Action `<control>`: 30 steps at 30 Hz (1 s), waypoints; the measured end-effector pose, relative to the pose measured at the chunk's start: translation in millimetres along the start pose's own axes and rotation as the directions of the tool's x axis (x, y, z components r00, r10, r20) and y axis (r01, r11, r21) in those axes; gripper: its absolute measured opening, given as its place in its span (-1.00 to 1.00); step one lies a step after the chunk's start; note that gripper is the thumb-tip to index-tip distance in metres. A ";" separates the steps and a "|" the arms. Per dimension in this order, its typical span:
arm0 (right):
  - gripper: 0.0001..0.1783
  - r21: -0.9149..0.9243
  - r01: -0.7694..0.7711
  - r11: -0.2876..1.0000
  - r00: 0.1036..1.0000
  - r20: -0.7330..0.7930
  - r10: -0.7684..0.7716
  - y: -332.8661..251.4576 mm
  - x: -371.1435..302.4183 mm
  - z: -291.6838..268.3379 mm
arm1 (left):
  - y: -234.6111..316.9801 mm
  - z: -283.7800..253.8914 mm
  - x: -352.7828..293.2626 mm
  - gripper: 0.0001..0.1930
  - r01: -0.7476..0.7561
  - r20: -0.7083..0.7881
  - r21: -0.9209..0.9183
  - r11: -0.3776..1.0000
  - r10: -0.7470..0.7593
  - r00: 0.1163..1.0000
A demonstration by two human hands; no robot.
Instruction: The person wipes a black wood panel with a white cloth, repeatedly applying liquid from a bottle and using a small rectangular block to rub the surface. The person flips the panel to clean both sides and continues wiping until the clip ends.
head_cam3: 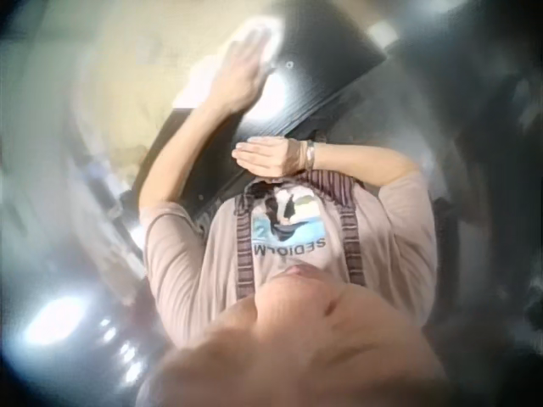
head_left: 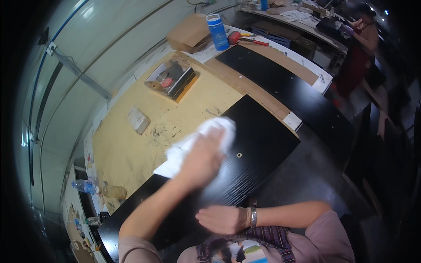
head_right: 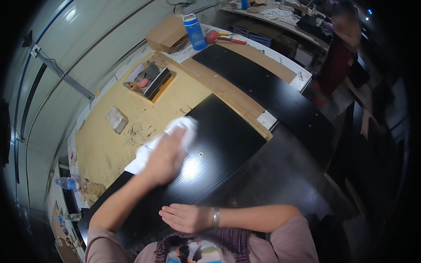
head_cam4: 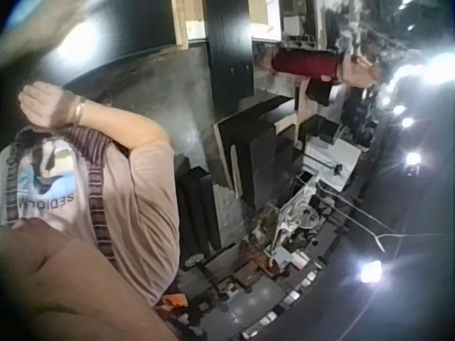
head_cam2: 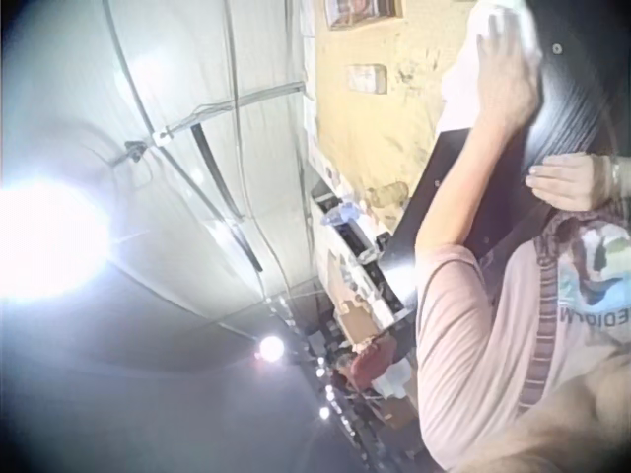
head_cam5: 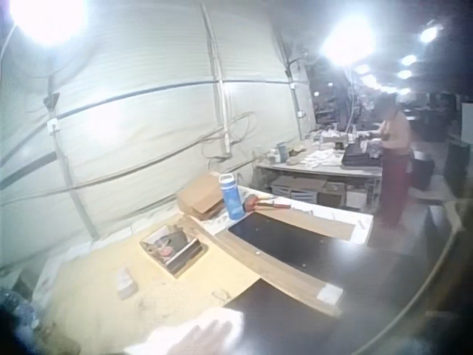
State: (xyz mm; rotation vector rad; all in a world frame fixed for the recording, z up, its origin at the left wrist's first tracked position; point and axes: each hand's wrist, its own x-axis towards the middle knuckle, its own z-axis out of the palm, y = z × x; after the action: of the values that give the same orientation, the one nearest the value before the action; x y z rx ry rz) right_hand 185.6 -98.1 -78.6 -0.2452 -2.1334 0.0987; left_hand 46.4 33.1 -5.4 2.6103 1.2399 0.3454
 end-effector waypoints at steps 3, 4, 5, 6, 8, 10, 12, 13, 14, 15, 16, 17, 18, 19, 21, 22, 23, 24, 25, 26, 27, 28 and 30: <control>-0.63 0.006 -0.021 1.000 1.000 -0.022 0.021 -4.9 -3.7 4.8 | 45.7 -4.7 -0.7 -0.32 -0.315 0.242 -0.129 0.940 0.338 0.910; -0.62 0.005 -0.019 1.000 0.999 -0.045 0.020 -7.5 -2.4 7.4 | 29.6 -1.8 3.1 -0.32 -0.238 0.193 -0.101 0.966 0.253 0.948; -0.61 0.002 -0.019 1.000 0.997 -0.068 0.019 -9.5 -0.9 10.0 | 11.4 2.1 16.8 -0.31 -0.127 0.111 -0.088 0.988 0.136 0.985; -0.60 -0.009 -0.014 1.000 0.996 -0.088 0.014 -6.4 -1.3 10.5 | 12.2 2.1 31.0 -0.32 -0.122 0.083 -0.012 0.992 0.123 0.989; -0.60 0.015 -0.003 1.000 0.998 -0.056 0.004 -6.0 -7.9 13.4 | 40.1 9.3 32.5 -0.33 -0.145 0.129 -0.105 0.984 0.158 0.979; -0.61 -0.006 -0.006 1.000 1.000 -0.012 0.006 -9.0 -13.8 25.4 | 72.6 19.7 36.0 -0.30 -0.440 0.209 -0.206 0.874 0.479 0.853; -0.61 -0.003 -0.019 1.000 0.998 -0.060 0.018 -9.6 -14.7 23.5 | 68.9 24.0 55.9 -0.34 -0.516 0.229 -0.176 0.838 0.545 0.807; -0.61 0.013 -0.020 1.000 0.996 -0.082 0.021 -13.3 -9.4 20.8 | 59.6 28.0 74.1 -0.36 -0.374 0.138 -0.130 0.918 0.390 0.910; -0.60 0.036 -0.039 0.999 0.996 -0.084 0.042 -16.3 -5.8 18.8 | 45.6 31.1 92.1 -0.36 -0.329 0.097 -0.070 0.942 0.335 0.937; -0.61 0.038 -0.033 0.999 0.997 -0.064 0.036 -13.7 -8.3 17.9 | 44.2 29.9 110.9 -0.36 -0.301 0.050 -0.012 0.953 0.302 0.952; -0.62 0.043 -0.028 0.999 0.999 -0.043 0.030 -12.0 -10.8 19.3 | 53.2 34.8 104.9 -0.35 -0.262 0.072 0.005 0.965 0.261 0.963; -0.62 0.049 -0.022 0.999 0.999 -0.023 0.023 -11.2 -13.0 20.3 | 65.9 39.4 89.3 -0.36 -0.340 0.109 -0.068 0.938 0.346 0.932; -0.63 0.016 -0.033 0.999 0.999 -0.025 0.034 -8.1 -15.9 19.1 | 82.9 38.2 76.1 -0.35 -0.442 0.171 -0.108 0.891 0.454 0.874; -0.64 0.005 -0.046 0.999 0.998 -0.048 0.047 -7.3 -15.9 20.6 | 91.9 32.8 67.4 -0.34 -0.528 0.233 -0.140 0.838 0.546 0.804; -0.64 0.011 -0.061 0.998 0.994 -0.090 0.061 -12.0 -13.0 23.9 | 66.7 37.2 94.0 -0.36 -0.425 0.190 -0.042 0.904 0.425 0.885; -0.63 0.094 -0.077 0.993 0.993 -0.082 0.085 -12.9 -8.3 19.0 | 43.6 40.4 116.7 -0.37 -0.301 0.115 -0.002 0.954 0.299 0.947; -0.63 0.122 -0.067 0.990 0.994 -0.072 0.076 -16.1 -3.9 18.8 | 26.8 36.9 130.8 -0.37 -0.167 0.030 0.034 0.985 0.166 0.986; -0.63 0.142 -0.063 0.988 0.996 -0.058 0.072 -16.3 -1.8 18.2 | 24.3 34.1 133.9 -0.38 -0.173 0.032 0.113 0.978 0.171 0.985; -0.63 0.143 -0.073 0.987 0.996 -0.048 0.081 -11.4 -3.4 14.6 | 39.5 38.4 130.6 -0.39 -0.244 0.053 0.044 0.969 0.241 0.969; -0.63 0.070 -0.060 0.996 0.997 -0.040 0.063 -9.2 -8.1 13.1 | 62.1 46.7 113.1 -0.40 -0.309 0.069 -0.025 0.951 0.310 0.948; -0.63 0.039 -0.060 0.997 0.997 -0.048 0.062 -9.0 -10.5 17.1 | 81.2 45.6 95.4 -0.40 -0.368 0.096 -0.088 0.926 0.376 0.922; -0.63 0.008 -0.057 0.998 0.997 -0.050 0.058 -8.9 -14.4 20.3 | 96.5 36.0 85.0 -0.39 -0.505 0.171 -0.078 0.859 0.511 0.843; -0.62 0.023 -0.053 0.998 0.996 -0.068 0.055 -12.4 -8.9 17.3 | 68.7 26.6 106.0 -0.37 -0.354 0.173 -0.066 0.933 0.360 0.917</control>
State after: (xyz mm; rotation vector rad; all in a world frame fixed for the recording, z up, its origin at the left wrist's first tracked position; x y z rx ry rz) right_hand 174.1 -111.7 -93.2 -0.2900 -2.0573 0.1422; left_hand 169.6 70.9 2.3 2.7608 0.6889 0.1792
